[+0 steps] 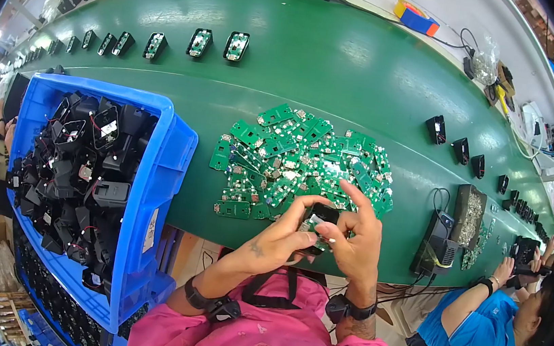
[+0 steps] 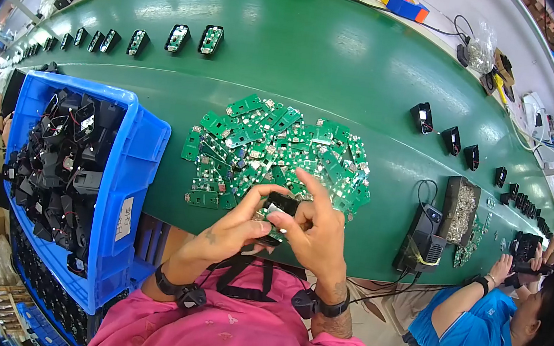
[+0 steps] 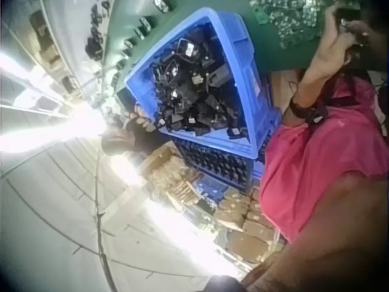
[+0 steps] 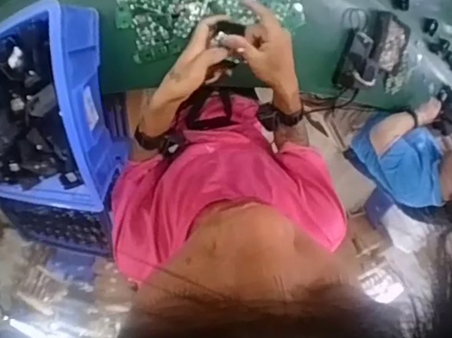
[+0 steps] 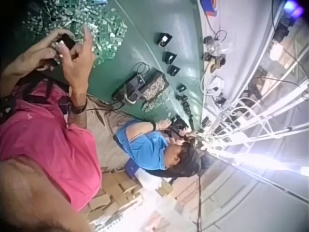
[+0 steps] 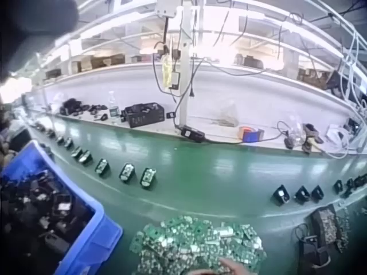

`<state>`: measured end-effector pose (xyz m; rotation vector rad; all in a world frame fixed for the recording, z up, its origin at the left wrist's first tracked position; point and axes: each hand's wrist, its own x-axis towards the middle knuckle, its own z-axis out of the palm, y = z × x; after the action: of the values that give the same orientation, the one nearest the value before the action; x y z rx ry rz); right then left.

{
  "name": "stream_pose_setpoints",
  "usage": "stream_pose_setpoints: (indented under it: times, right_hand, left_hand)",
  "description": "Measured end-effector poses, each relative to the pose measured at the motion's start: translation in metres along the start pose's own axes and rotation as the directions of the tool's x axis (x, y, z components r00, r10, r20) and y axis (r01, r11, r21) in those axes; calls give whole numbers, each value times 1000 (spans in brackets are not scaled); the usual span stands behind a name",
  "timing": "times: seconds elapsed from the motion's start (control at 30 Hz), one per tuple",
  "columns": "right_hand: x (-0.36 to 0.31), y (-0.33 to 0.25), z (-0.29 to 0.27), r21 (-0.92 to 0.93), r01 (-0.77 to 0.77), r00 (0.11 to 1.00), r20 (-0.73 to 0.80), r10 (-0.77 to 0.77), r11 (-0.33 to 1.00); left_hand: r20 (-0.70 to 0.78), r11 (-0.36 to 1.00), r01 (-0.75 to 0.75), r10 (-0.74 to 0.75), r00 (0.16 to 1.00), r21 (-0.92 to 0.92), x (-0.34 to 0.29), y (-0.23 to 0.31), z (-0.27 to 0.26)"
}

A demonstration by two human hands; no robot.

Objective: Assembling electronic components by fitting printed circuit boards into black plastic housings at a factory workbench.

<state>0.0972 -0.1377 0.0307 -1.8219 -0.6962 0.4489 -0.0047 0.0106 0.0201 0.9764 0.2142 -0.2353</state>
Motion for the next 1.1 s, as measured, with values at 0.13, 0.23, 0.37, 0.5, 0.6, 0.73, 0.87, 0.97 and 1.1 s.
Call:
stream_pose_setpoints:
  times: [0.13, 0.23, 0.37, 0.5, 0.6, 0.73, 0.87, 0.97, 1.1]
  right_hand:
    - [-4, 11, 10, 1, 126, 978, -166, -124, 992]
    - [-15, 9, 9, 26, 120, 955, -275, -108, 992]
    - [-21, -23, 5, 419, -316, 945, 60, 321, 851]
    - [-22, -18, 5, 537, -356, 934, 173, 314, 765]
    - [-26, -14, 7, 620, -349, 936, 202, 287, 702]
    - [-31, -8, 18, 715, -199, 979, 118, 165, 670]
    - [-30, -13, 16, 735, -282, 952, 134, 277, 617]
    - [-30, -12, 14, 782, -347, 926, 198, 321, 518]
    - [-34, -20, 25, 697, -243, 934, -19, 356, 674]
  left_hand:
    - [-149, 999, -15, 21, 989, 39, -2, 0, 6]
    - [-236, 982, -124, 156, 959, 146, 0, -11, 0]
    - [-218, 861, -221, 349, 911, 458, 1, -16, 4]
    - [-176, 831, -207, 340, 924, 516, 0, -14, 9]
    - [-180, 840, -237, 362, 915, 488, 0, -17, 11]
    - [-211, 895, -204, 305, 929, 398, 0, -18, 8]
    - [-207, 898, -187, 286, 936, 398, -1, -19, 8]
    - [-203, 852, -212, 343, 917, 479, -1, -21, 9]
    - [-220, 793, -231, 414, 883, 563, -1, -22, 14]
